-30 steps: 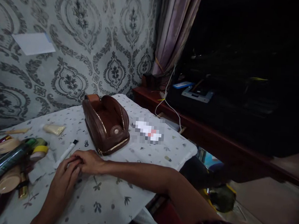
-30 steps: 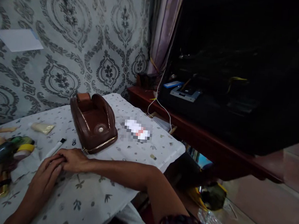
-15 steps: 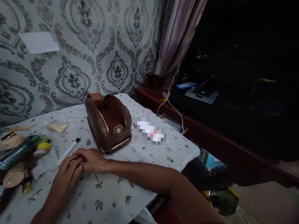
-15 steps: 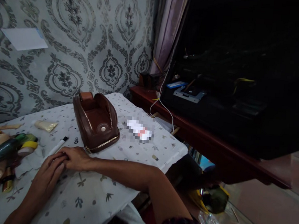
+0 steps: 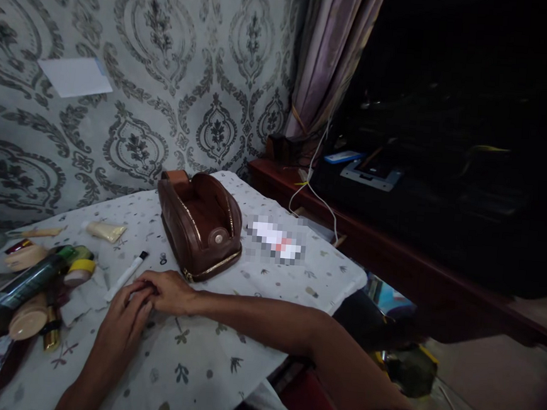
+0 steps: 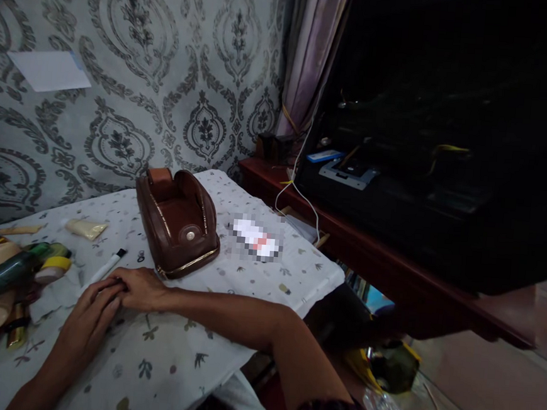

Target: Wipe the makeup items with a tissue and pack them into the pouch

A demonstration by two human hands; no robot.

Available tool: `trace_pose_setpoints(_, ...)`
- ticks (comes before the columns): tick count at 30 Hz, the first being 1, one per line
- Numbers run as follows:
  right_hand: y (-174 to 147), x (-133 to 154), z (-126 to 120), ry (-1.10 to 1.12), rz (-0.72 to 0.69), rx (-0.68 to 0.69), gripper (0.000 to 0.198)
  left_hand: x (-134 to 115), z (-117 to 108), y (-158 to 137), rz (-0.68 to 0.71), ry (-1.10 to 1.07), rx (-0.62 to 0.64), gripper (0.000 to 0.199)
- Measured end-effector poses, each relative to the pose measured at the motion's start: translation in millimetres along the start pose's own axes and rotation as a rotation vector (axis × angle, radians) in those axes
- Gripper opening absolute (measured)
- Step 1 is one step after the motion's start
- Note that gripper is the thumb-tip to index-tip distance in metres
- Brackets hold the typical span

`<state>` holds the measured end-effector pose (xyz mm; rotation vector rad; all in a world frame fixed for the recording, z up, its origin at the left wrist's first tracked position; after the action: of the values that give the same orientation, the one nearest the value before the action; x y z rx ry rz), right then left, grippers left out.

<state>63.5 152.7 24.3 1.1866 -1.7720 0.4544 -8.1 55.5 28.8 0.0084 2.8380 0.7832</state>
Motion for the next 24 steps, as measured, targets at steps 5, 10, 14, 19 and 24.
trace_pose_setpoints(5,-1.3,2.2,-1.0,0.001,-0.016,0.003,0.033,0.0,-0.3,0.0,-0.016,-0.016,0.007,0.034)
trace_pose_setpoints(10,-1.2,2.6,-1.4,-0.007,-0.024,-0.001,0.035,0.2,-0.5,-0.2,-0.018,-0.022,-0.004,0.034)
trace_pose_setpoints(14,-0.8,1.8,-1.0,-0.005,-0.005,0.001,0.036,-0.8,-1.6,0.2,-0.022,-0.028,-0.001,0.034)
trace_pose_setpoints(19,-2.5,4.7,-3.3,0.007,-0.002,-0.024,0.031,-2.7,-3.7,1.3,-0.068,-0.044,0.039,0.036)
trace_pose_setpoints(24,-3.3,5.8,-3.5,0.028,-0.009,-0.037,0.032,-0.8,-5.5,0.0,-0.077,-0.033,0.054,0.037)
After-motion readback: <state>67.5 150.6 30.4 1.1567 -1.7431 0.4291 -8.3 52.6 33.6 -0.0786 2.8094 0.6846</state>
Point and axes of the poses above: each hand's wrist, its own y-axis towards the middle knuckle, its own z-axis out of the palm, x = y × z, the point moved 6 cm from there along y, towards the middle knuckle, and after that the axes turned 8 degrees about y, right-handed, at the moved point
